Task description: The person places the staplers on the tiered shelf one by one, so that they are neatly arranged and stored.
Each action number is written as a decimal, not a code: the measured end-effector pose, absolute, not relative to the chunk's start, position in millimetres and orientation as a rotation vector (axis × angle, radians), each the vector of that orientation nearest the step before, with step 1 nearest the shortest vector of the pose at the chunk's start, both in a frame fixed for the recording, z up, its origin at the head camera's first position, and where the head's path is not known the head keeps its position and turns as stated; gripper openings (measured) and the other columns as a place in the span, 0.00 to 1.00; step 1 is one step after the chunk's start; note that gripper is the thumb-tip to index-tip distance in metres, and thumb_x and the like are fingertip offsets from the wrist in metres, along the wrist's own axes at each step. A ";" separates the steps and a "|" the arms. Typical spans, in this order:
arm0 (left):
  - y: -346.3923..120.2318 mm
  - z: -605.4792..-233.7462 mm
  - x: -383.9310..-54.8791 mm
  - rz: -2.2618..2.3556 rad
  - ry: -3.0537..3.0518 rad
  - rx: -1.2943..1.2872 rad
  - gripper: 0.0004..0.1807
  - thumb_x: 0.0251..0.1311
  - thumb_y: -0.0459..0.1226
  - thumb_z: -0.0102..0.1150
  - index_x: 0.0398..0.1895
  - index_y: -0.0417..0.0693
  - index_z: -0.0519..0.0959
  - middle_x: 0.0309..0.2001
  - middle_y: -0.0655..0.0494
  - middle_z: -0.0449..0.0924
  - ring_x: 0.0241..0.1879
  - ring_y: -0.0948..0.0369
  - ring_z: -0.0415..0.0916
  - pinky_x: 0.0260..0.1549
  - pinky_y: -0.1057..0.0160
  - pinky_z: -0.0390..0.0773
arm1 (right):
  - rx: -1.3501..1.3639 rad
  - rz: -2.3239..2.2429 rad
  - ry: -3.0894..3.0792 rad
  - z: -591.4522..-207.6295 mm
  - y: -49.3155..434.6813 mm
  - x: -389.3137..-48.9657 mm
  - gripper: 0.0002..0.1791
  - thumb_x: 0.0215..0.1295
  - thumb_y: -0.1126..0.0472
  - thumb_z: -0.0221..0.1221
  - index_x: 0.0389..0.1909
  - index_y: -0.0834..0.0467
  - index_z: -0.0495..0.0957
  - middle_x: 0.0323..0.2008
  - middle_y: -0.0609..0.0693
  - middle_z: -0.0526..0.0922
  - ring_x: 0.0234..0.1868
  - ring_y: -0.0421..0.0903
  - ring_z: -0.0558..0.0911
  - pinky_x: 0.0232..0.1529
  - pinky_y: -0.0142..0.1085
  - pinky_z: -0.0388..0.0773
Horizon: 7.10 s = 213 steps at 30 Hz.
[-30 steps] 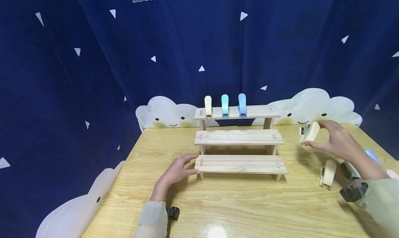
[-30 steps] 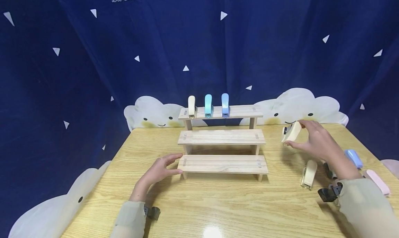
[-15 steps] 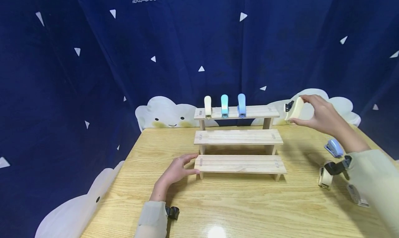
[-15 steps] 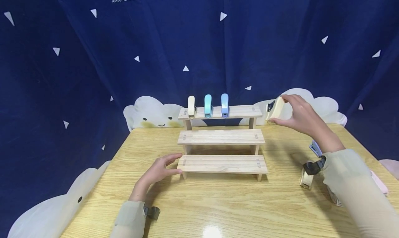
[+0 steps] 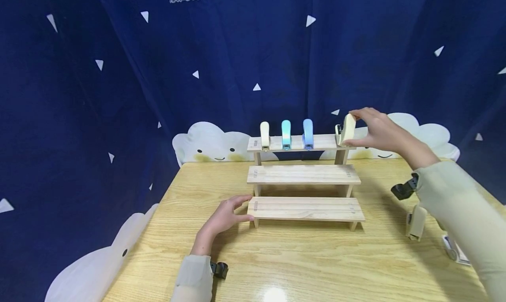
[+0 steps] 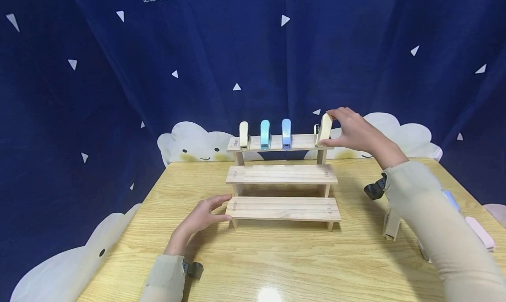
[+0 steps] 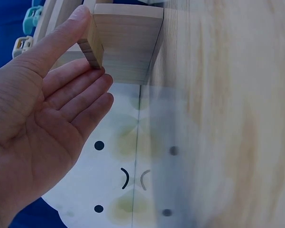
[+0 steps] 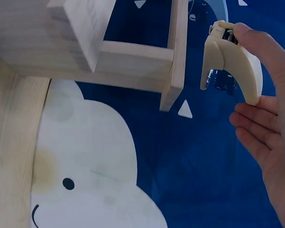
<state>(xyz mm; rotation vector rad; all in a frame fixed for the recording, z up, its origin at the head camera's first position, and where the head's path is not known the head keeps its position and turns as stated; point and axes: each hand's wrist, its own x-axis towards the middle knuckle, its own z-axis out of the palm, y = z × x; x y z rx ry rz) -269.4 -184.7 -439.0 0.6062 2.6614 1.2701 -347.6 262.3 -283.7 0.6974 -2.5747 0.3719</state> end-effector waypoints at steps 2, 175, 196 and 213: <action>-185.0 -438.7 -269.4 1.272 2.660 0.604 0.38 0.56 0.46 0.69 0.70 0.46 0.68 0.71 0.47 0.66 0.70 0.40 0.64 0.69 0.45 0.68 | 0.727 0.360 -2.580 -282.5 258.1 -351.5 0.47 0.45 0.48 0.76 0.62 0.71 0.69 0.51 0.66 0.77 0.52 0.62 0.76 0.53 0.60 0.76; -184.6 -439.8 -271.7 1.224 2.678 0.607 0.39 0.57 0.46 0.69 0.71 0.47 0.67 0.72 0.47 0.65 0.70 0.41 0.64 0.69 0.46 0.70 | 1.065 0.373 -2.328 -339.1 103.9 -314.9 0.45 0.48 0.40 0.71 0.58 0.68 0.71 0.52 0.61 0.78 0.55 0.57 0.78 0.60 0.51 0.77; -184.2 -437.8 -271.0 1.225 2.678 0.596 0.38 0.58 0.45 0.68 0.71 0.47 0.67 0.72 0.48 0.65 0.70 0.42 0.64 0.69 0.46 0.69 | 1.088 0.301 -2.449 -348.3 70.0 -330.7 0.46 0.50 0.40 0.71 0.61 0.68 0.69 0.52 0.60 0.79 0.54 0.55 0.77 0.59 0.48 0.78; -183.7 -437.1 -271.0 1.240 2.666 0.564 0.38 0.57 0.45 0.68 0.71 0.48 0.67 0.72 0.49 0.65 0.70 0.42 0.63 0.70 0.45 0.68 | 1.067 0.393 -2.519 -350.7 68.6 -333.0 0.47 0.52 0.39 0.70 0.64 0.67 0.68 0.55 0.61 0.78 0.56 0.56 0.77 0.62 0.48 0.77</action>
